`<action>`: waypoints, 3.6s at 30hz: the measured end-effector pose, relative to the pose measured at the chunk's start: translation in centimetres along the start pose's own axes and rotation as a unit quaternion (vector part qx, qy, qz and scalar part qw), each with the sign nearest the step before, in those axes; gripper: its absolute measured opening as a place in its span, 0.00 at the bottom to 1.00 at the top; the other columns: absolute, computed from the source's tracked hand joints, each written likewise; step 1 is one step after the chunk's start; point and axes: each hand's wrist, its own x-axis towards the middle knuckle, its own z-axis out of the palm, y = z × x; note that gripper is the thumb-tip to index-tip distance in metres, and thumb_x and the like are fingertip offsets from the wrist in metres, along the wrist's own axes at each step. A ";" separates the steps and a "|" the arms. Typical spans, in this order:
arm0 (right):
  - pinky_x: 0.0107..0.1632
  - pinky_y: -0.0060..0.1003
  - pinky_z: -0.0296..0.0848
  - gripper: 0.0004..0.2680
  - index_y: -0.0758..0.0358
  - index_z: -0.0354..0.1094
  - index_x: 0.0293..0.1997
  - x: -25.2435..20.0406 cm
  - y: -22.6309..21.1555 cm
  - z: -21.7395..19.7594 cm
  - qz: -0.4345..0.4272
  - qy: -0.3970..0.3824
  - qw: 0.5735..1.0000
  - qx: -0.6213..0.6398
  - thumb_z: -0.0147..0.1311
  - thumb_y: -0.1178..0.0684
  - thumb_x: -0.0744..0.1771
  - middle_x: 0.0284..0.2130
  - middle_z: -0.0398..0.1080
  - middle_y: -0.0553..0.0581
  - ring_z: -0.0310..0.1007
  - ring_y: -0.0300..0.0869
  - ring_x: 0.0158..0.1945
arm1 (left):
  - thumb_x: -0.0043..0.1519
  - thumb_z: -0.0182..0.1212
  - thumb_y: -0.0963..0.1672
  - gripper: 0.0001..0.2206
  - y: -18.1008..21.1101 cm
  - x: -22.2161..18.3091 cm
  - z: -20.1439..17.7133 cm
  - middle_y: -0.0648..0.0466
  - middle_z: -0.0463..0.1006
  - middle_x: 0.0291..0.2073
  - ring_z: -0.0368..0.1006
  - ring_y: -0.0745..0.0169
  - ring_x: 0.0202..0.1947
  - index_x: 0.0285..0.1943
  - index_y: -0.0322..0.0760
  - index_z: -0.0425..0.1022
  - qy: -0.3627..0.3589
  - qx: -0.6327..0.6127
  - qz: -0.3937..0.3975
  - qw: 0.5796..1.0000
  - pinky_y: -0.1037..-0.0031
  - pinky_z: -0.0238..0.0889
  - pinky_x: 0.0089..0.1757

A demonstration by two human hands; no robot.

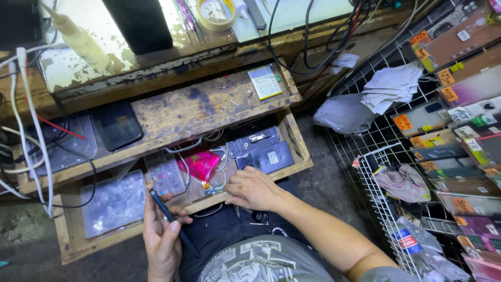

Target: The person disassembles a mobile phone by removing the back cover and using a purple prying tool to separate internal components, including the motherboard and battery, placing the parts on a workbench.

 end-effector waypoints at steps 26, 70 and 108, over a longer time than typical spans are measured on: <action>0.59 0.52 0.62 0.21 0.56 0.69 0.56 1.6 11.3 -1.1 0.313 -0.089 0.942 -0.075 0.67 0.48 0.59 0.50 0.69 0.58 0.65 0.55 0.58 | 0.58 0.57 0.37 0.42 -0.6 0.9 -1.3 0.41 0.63 0.66 0.70 0.58 0.49 0.85 0.31 0.41 0.027 0.027 0.006 0.999 0.67 0.71 0.45; 0.49 0.39 0.74 0.14 0.68 0.71 0.54 3.8 1.0 -14.7 0.022 0.375 0.927 -0.021 0.57 0.68 0.63 0.42 0.72 0.60 0.74 0.50 0.45 | 0.53 0.57 0.35 0.46 -3.6 0.3 -4.5 0.35 0.61 0.67 0.72 0.56 0.46 0.85 0.30 0.40 0.036 0.030 0.039 0.998 0.64 0.73 0.41; 0.50 0.42 0.72 0.20 0.66 0.66 0.62 6.5 34.2 -26.9 0.474 0.321 0.819 -0.044 0.52 0.63 0.62 0.50 0.73 0.70 0.76 0.55 0.50 | 0.51 0.61 0.35 0.49 -7.1 1.7 -7.1 0.37 0.61 0.67 0.73 0.56 0.44 0.84 0.34 0.36 0.028 0.067 0.011 0.997 0.62 0.75 0.40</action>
